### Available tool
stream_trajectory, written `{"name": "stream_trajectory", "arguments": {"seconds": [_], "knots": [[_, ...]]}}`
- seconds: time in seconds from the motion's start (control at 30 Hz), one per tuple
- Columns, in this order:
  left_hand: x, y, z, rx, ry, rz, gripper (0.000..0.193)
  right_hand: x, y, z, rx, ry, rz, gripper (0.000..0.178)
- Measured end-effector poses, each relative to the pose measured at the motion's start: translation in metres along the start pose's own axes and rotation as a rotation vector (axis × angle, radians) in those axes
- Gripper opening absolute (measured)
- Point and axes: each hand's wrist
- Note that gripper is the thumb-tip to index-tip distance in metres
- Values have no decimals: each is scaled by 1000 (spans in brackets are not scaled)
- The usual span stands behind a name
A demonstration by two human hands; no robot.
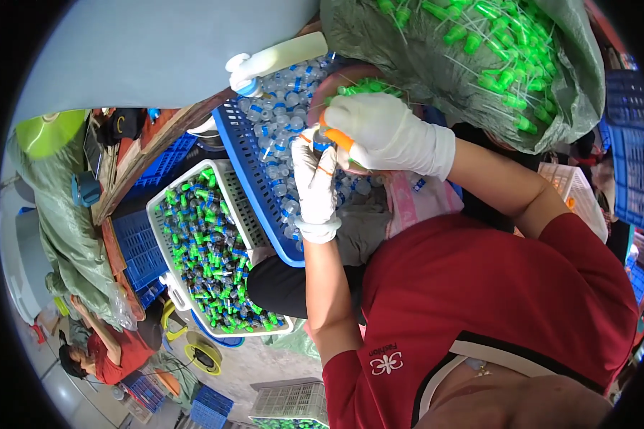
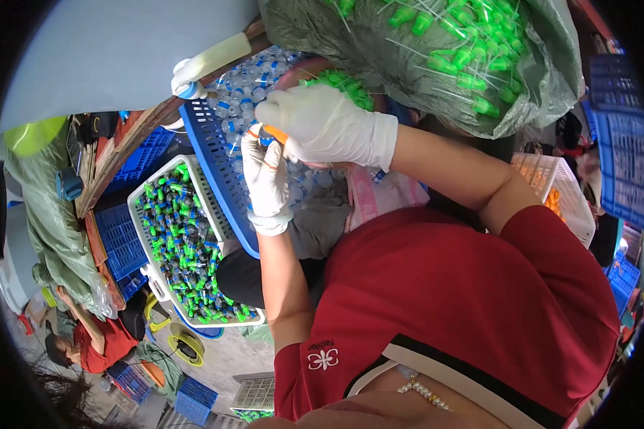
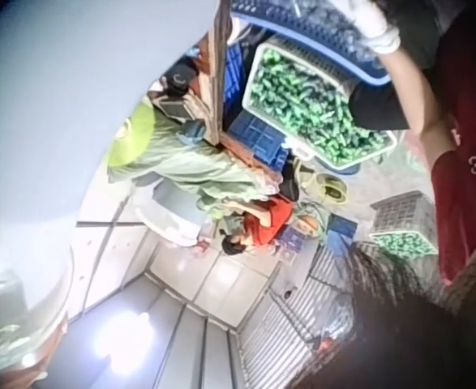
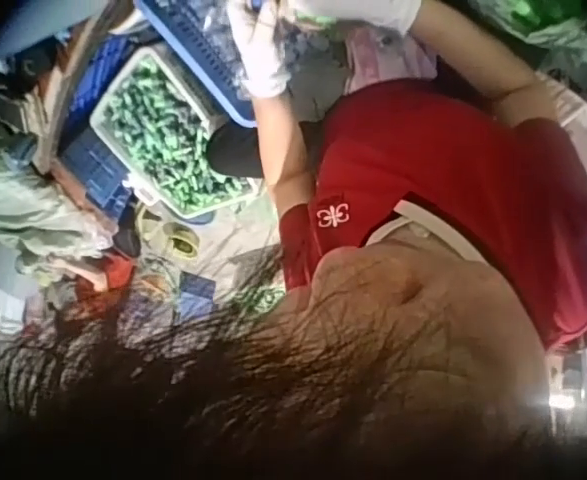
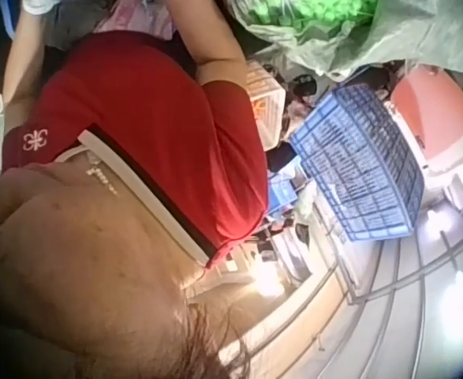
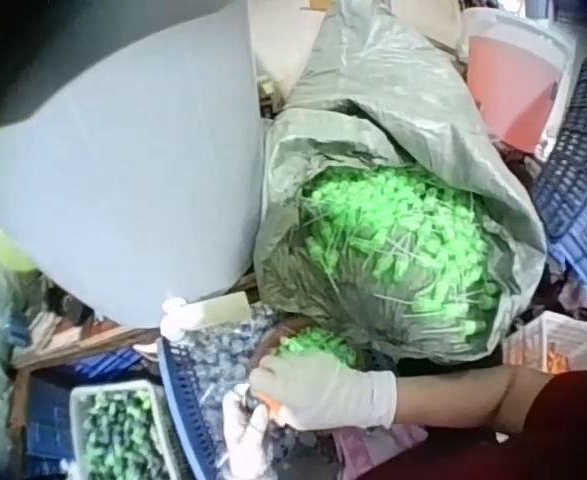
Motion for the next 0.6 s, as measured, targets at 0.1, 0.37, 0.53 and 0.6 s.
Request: {"name": "stream_trajectory", "arguments": {"seconds": [0.1, 0.37, 0.53, 0.6], "knots": [[-2, -11, -3, 49, 2, 28, 43, -6, 3, -10, -54, -51, 91, 25], [-23, -31, -11, -318, 323, 725, 43, -21, -4, -33, -318, 28, 384, 28], [-14, -40, -20, -250, 265, 697, 44, -11, 1, -43, -391, -153, 500, 28], [-11, -46, -23, -230, 245, 672, 44, -2, 2, -42, -386, -236, 496, 28]]}}
Point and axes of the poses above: each hand's wrist, its own z-axis towards the middle knuckle, its own x-axis out of the back of the hand, y = z × x, and after that the axes turned 15 degrees about x, right-handed
